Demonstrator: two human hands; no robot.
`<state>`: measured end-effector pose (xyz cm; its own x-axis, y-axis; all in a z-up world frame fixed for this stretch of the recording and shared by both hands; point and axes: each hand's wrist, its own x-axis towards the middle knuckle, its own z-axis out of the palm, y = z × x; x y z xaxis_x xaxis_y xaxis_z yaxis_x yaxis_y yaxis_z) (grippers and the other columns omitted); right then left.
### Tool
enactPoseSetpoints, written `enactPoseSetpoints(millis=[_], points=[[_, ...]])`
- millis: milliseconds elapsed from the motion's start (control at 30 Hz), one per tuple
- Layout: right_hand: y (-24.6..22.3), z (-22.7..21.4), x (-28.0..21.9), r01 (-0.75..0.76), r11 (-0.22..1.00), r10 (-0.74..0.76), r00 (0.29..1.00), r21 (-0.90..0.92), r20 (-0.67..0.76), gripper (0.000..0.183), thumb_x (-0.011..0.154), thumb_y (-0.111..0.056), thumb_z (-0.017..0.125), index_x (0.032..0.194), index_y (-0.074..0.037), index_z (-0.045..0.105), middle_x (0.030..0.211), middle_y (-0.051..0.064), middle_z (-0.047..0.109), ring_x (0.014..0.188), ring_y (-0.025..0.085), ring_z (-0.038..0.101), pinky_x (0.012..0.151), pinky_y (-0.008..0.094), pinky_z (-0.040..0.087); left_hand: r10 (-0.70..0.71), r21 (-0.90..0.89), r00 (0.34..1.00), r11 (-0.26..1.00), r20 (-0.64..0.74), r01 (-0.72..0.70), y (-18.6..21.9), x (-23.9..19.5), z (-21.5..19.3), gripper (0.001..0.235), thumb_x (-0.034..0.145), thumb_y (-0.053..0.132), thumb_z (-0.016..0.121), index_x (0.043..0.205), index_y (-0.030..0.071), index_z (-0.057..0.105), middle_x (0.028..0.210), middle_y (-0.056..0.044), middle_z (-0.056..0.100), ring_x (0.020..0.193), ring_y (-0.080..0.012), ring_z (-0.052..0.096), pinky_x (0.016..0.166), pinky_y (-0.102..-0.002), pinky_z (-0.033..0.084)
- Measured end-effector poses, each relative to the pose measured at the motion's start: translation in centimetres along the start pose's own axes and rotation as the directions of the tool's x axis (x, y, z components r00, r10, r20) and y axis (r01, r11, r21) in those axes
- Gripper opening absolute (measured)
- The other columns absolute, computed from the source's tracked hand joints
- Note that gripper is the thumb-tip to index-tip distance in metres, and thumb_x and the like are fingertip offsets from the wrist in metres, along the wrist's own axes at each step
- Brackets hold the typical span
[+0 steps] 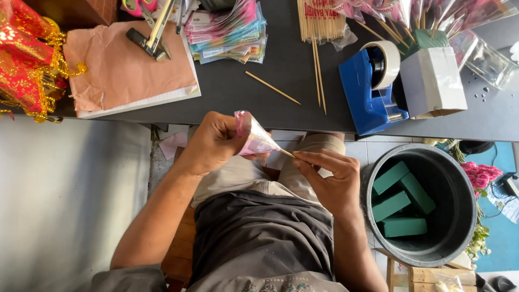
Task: The person folds pink paper money into a cone, inserts a wooden skewer, and secures it with clear tape. They repeat this process for multiple units, placing finished items into a container.
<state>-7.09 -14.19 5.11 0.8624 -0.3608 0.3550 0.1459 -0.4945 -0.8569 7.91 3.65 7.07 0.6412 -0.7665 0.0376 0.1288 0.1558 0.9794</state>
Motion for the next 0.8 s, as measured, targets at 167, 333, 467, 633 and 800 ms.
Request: enactPoseSetpoints(millis=[167,333,467,633,800], points=[[0.4,-0.3,-0.2,-0.013,1.0,0.014,0.999,-0.021,0.05,0.011,0.086,-0.002,0.08,0.095,-0.009,0.083,0.07,0.01,0.074,0.059,0.016,0.065,0.059,0.031,0.057,0.027,0.018,0.997,1.0,-0.076,-0.025,-1.5,-0.5,0.4,0.019,0.089,0.0,0.077,0.071,0.003,0.075,0.049,-0.002,0.055,0.058,-0.003,0.058,0.053,-0.022,0.059],[0.2,-0.6,0.5,0.051,0.995,-0.043,0.995,-0.083,0.095,0.014,0.087,0.0,0.078,0.096,-0.008,0.083,0.075,0.013,0.076,0.064,0.022,0.072,0.062,0.033,0.059,-0.015,0.034,1.0,0.999,-0.016,0.016,-0.4,-0.3,-0.2,0.032,0.084,-0.005,0.076,0.056,0.006,0.064,0.046,0.0,0.049,0.05,-0.0023,0.048,0.049,-0.019,0.049],[-0.8,-0.1,1.1,0.184,0.95,-0.16,0.981,-0.251,0.113,0.011,0.087,-0.004,0.08,0.095,-0.011,0.083,0.082,0.008,0.077,0.069,0.026,0.072,0.062,0.033,0.059,0.036,0.142,0.998,0.989,-0.048,-0.029,-2.1,-0.4,-0.3,0.035,0.084,-0.004,0.07,0.054,0.009,0.059,0.046,0.002,0.046,0.053,-0.0022,0.044,0.045,-0.019,0.041],[2.2,-0.6,3.5,0.319,0.826,-0.3,0.947,-0.464,0.118,0.006,0.089,-0.006,0.079,0.092,-0.011,0.082,0.081,0.008,0.075,0.073,0.03,0.069,0.064,0.041,0.058,-0.005,0.099,0.993,0.995,-0.115,0.016,-2.4,-0.1,-3.4,0.018,0.085,0.001,0.074,0.098,0.004,0.061,0.073,-0.005,0.063,0.069,-0.0102,0.059,0.057,-0.023,0.052],[6.1,-2.0,12.1,0.21,0.637,-0.287,0.958,-0.742,0.024,0.013,0.104,-0.016,0.073,0.101,-0.016,0.086,0.082,0.007,0.075,0.077,0.03,0.069,0.069,0.048,0.057,0.009,0.064,0.958,0.998,-0.286,0.01,-1.0,-0.2,-5.8,0.054,0.093,0.017,0.071,0.143,0.003,0.054,0.123,-0.022,0.073,0.102,-0.0264,0.077,0.079,-0.029,0.066]])
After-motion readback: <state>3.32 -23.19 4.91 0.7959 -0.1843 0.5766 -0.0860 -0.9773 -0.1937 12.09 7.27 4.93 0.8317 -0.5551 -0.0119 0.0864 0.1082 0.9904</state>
